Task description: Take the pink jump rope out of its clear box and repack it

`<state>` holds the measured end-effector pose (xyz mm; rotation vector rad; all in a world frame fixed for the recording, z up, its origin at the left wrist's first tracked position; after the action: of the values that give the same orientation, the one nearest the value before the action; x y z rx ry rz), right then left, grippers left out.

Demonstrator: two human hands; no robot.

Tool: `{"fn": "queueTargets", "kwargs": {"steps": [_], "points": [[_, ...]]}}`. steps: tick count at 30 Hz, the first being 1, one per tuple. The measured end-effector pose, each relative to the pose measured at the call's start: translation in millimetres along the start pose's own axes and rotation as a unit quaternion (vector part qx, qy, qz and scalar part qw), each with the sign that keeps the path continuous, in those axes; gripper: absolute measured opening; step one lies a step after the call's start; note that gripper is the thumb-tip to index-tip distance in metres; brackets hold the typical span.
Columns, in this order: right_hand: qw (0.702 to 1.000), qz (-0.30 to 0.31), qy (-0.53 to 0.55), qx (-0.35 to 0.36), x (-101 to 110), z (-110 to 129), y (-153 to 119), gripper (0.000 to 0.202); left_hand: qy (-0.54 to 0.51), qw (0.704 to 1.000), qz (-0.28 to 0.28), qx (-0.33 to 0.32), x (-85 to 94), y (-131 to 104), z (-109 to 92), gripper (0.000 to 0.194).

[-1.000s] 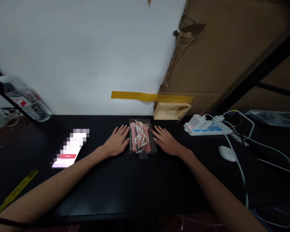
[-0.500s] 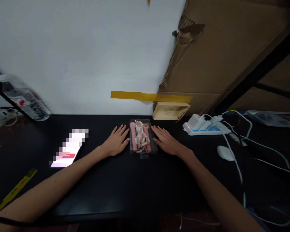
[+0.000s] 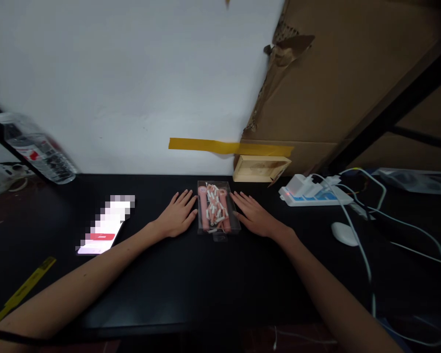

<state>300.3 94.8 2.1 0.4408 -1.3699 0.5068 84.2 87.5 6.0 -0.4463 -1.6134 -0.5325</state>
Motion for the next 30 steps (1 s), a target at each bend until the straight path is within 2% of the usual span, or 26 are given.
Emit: {"fn": "queueTargets", "kwargs": {"steps": [15, 20, 24, 30], "points": [[1.0, -0.016, 0.005, -0.004, -2, -5, 0, 0.065, 0.008, 1.0, 0.012, 0.006, 1.7, 1, -1, 0.061], [1.0, -0.005, 0.019, -0.013, -2, -4, 0, 0.064, -0.049, 0.999, -0.004, 0.021, 6.6, 0, 2, 0.063], [0.999, 0.006, 0.039, -0.033, 1, -1, 0, 0.072, -0.109, 0.994, -0.007, 0.028, 10.6, 1, 6, 0.064], [0.997, 0.026, 0.054, -0.05, 5, 4, -1, 0.084, -0.206, 0.975, 0.084, 0.022, 3.6, 10, 9, 0.066]]}}
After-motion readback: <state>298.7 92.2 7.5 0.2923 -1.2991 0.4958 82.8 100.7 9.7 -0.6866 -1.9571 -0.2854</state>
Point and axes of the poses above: each hand's wrist, its own y-axis towards the middle knuckle, its own x-axis out of the back of the hand, z = x × y, the point moved 9 cm from there along y, towards the middle knuckle, and after that the axes turned 4 degrees about z, right-handed, at the moved point
